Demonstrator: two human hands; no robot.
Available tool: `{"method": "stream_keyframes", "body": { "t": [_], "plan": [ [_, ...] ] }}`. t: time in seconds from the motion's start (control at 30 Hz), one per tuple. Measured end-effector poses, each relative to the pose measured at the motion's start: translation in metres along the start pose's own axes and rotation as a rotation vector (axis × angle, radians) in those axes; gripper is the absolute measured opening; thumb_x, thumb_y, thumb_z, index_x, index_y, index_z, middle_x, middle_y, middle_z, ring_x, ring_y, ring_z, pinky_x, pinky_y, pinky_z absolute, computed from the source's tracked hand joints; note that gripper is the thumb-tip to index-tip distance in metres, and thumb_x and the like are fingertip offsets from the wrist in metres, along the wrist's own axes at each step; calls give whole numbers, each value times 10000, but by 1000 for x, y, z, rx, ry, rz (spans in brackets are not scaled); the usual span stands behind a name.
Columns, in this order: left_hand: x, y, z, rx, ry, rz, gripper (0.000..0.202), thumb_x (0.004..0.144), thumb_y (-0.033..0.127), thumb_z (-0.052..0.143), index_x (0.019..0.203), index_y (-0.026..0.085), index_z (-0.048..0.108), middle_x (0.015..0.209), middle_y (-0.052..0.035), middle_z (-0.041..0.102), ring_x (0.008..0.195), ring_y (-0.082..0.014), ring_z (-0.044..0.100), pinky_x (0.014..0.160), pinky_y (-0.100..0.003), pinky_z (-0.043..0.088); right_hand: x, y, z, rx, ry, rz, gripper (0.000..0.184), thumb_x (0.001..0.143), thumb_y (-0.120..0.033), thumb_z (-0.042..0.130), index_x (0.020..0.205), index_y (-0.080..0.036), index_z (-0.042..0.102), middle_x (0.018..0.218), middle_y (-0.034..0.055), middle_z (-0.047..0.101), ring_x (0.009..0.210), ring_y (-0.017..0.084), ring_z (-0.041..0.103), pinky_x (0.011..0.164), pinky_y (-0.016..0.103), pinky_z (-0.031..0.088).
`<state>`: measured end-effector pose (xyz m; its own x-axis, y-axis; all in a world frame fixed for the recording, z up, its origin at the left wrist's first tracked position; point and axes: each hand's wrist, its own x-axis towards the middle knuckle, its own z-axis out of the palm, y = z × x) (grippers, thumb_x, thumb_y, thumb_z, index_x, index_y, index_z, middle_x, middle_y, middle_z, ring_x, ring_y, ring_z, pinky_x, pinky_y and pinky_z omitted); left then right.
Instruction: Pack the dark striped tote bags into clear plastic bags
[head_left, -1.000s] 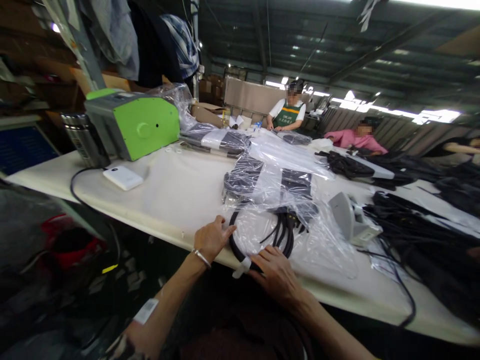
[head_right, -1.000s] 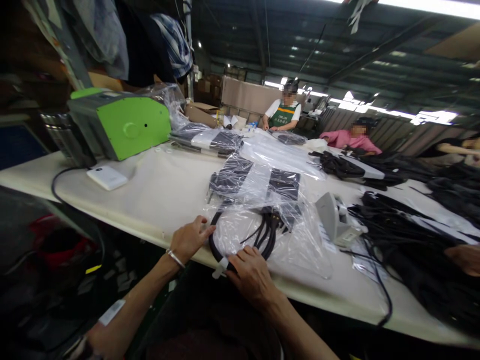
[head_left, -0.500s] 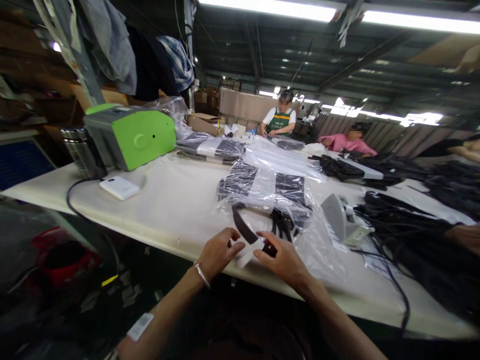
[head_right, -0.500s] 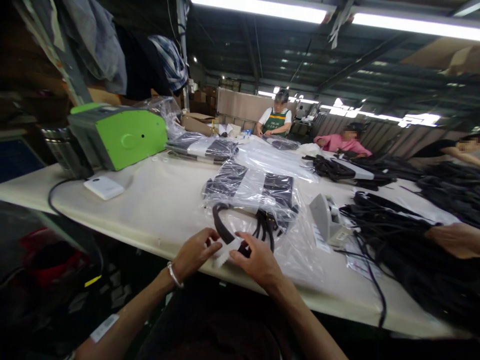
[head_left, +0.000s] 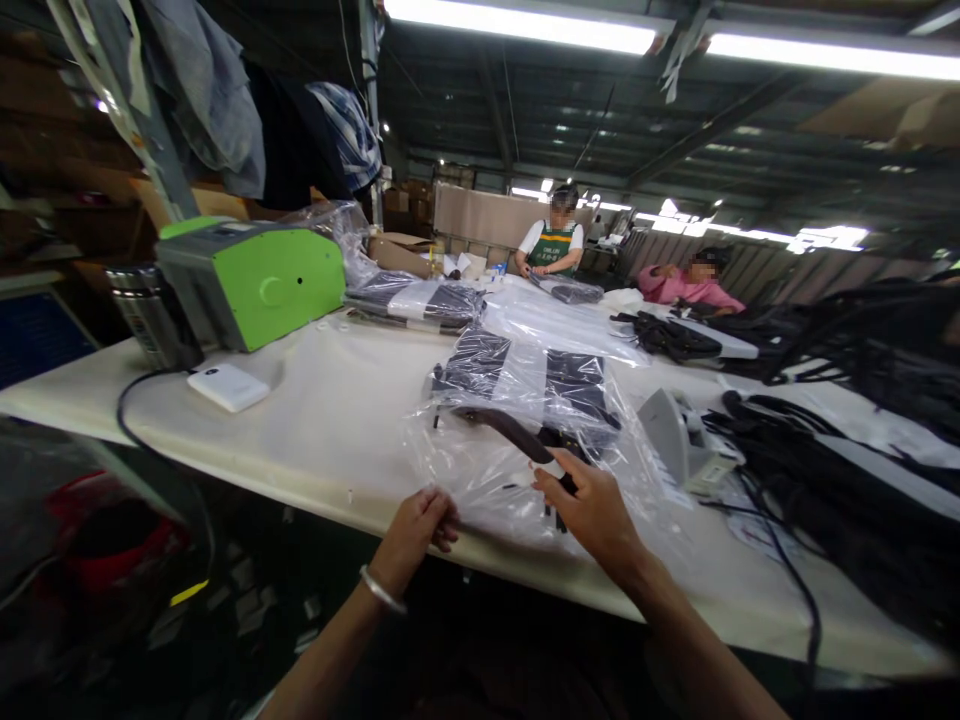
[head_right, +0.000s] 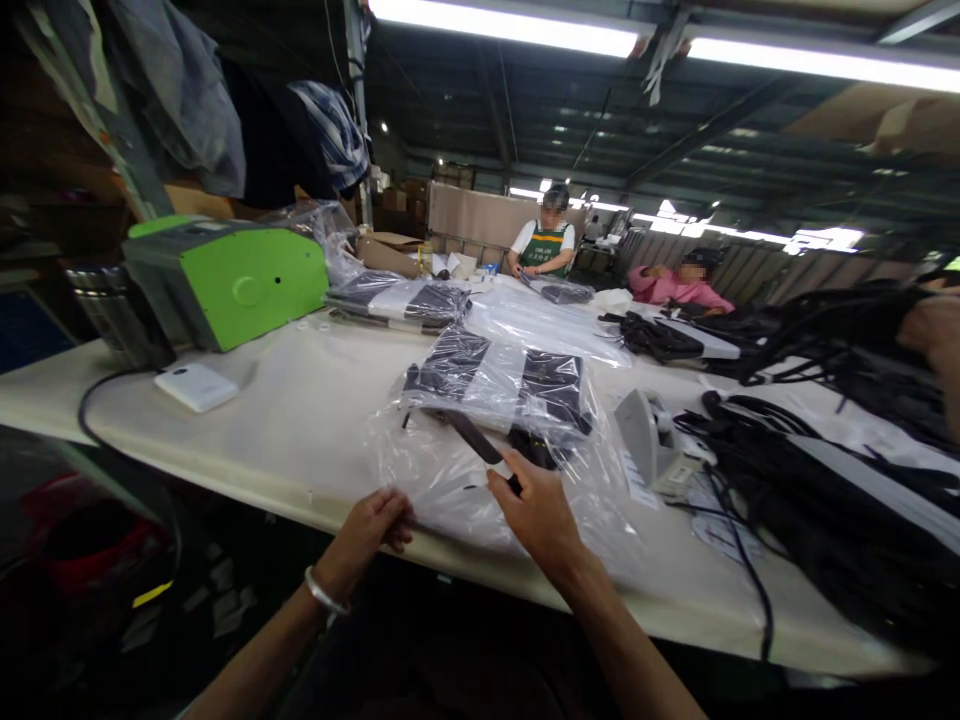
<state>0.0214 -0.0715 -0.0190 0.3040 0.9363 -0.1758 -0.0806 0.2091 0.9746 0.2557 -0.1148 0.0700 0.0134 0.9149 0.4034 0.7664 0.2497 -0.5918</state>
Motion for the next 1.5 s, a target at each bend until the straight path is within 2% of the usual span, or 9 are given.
{"method": "stream_keyframes", "body": {
  "t": [0.1,0.3,0.63,0.8,0.93,1.03,1.17,1.3,1.5],
  "plan": [
    [-27,-21,-24,186,26,-30,547,718,690,597,807,151,617,688,-22,649,565,-152,613,496,-257,481,-6,12,22,-287,130,-242,374,940,-171,461,1289,-195,591,1155,82,711,990,205,680,856,300,522],
    [-64,-19,-31,418,-108,1,413,894,549,466,805,169,599,739,-27,644,668,-161,625,609,-260,484,-28,19,84,-444,-114,-312,410,916,-124,501,1311,-204,576,1152,76,703,1017,229,633,899,348,521],
    [-11,37,11,924,-209,597,180,946,299,501,880,230,653,879,-21,690,829,-173,640,756,-258,464,-1,18,54,-177,-264,-113,361,983,-299,416,1263,-189,617,1281,94,646,1214,226,557,1056,409,427],
    [13,53,28,1095,-107,918,169,950,217,485,925,213,652,911,-50,688,883,-193,638,789,-295,489,33,42,68,-357,-181,-132,423,926,-253,496,1342,-208,552,1321,117,620,1278,306,514,1099,523,364],
    [26,63,31,1173,167,1347,342,907,137,531,1223,256,580,1214,-77,651,1238,-261,526,1077,-454,373,72,64,93,-468,-142,-158,501,902,-165,461,1399,-217,492,1468,94,486,1398,294,377,1172,502,273],
    [44,63,12,1313,356,1196,537,851,175,620,1366,240,481,1338,-123,579,1307,-336,466,1084,-555,360,100,77,104,-496,-79,-131,520,878,-235,538,1388,-143,502,1493,161,432,1412,367,324,1160,572,258],
    [68,40,-25,1483,237,764,304,857,128,545,1135,203,642,983,-81,731,899,-249,699,781,-366,576,124,81,112,-481,-52,-195,531,847,-118,527,1367,-224,528,1452,111,498,1361,340,421,1139,553,324],
    [72,10,-45,1373,80,920,324,912,156,441,1139,286,633,886,-4,756,747,-167,716,682,-238,566,133,82,116,-470,-86,-304,539,884,-53,425,1359,-286,526,1407,18,558,1333,229,474,1115,389,407],
    [58,-2,-64,1264,-12,1087,447,917,169,410,1294,380,524,726,70,722,578,-120,663,569,-181,510,150,97,118,-462,-62,-272,517,911,-47,361,1397,-171,483,1439,116,511,1358,285,432,1116,470,387]
  ]
}}
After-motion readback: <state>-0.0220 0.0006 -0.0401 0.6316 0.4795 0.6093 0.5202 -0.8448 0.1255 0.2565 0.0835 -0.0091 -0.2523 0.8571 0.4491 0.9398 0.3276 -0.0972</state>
